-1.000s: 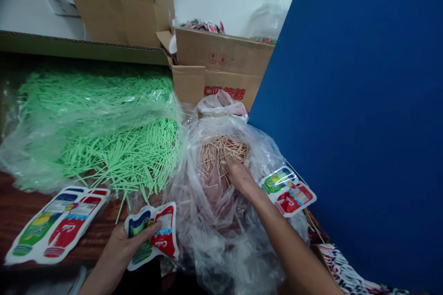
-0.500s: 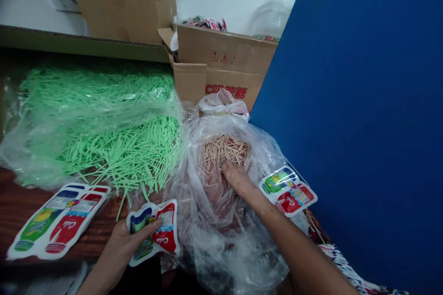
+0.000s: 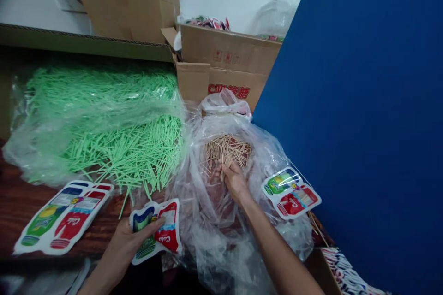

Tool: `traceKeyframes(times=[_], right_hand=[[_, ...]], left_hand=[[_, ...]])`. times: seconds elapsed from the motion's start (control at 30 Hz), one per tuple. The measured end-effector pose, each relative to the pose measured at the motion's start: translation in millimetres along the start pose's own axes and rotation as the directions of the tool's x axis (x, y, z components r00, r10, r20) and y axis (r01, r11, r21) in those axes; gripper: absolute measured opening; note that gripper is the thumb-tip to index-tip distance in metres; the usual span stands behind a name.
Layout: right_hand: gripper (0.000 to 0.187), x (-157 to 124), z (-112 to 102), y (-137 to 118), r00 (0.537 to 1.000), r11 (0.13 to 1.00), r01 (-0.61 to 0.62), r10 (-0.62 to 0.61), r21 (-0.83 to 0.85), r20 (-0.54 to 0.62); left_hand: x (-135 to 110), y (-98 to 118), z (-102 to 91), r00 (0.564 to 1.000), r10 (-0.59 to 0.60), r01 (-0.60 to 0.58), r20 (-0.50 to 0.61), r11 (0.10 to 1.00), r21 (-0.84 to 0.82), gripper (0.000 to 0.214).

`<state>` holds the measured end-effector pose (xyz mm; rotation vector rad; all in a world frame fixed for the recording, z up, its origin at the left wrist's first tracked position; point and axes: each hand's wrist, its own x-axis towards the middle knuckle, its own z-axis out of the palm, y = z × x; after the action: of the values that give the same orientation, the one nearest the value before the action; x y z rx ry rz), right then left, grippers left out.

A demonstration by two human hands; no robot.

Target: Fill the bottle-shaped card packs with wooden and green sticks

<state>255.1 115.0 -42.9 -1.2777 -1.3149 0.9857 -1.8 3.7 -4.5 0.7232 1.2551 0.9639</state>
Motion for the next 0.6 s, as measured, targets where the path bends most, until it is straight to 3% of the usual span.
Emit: traceKeyframes(times=[0.17, 0.4, 0.6], right_hand=[[0.022, -25.3, 18.0, 6.7, 0.997, 0.994, -0.03, 0.022, 0.103, 0.069], [0.02, -30.6, 14.8, 24.1, 0.998, 0.998, -0.036, 0.033, 0.055, 0.061], [0.022, -35.5, 10.7, 2.5, 0.994, 0.996, 0.078, -0.081, 0.046, 0.067]], left_hand=[[0.1, -2.7, -0.8, 0.999, 0.002, -0.003, 0.033, 1.0, 0.028, 0.022], [-0.1, -5.7, -0.3, 1.0, -0.005, 0.005, 0.017, 1.0, 0.009, 0.024], [0.3, -9.4, -1.4, 0.993, 0.032, -0.039, 0.112, 0.997, 0.062, 0.021]])
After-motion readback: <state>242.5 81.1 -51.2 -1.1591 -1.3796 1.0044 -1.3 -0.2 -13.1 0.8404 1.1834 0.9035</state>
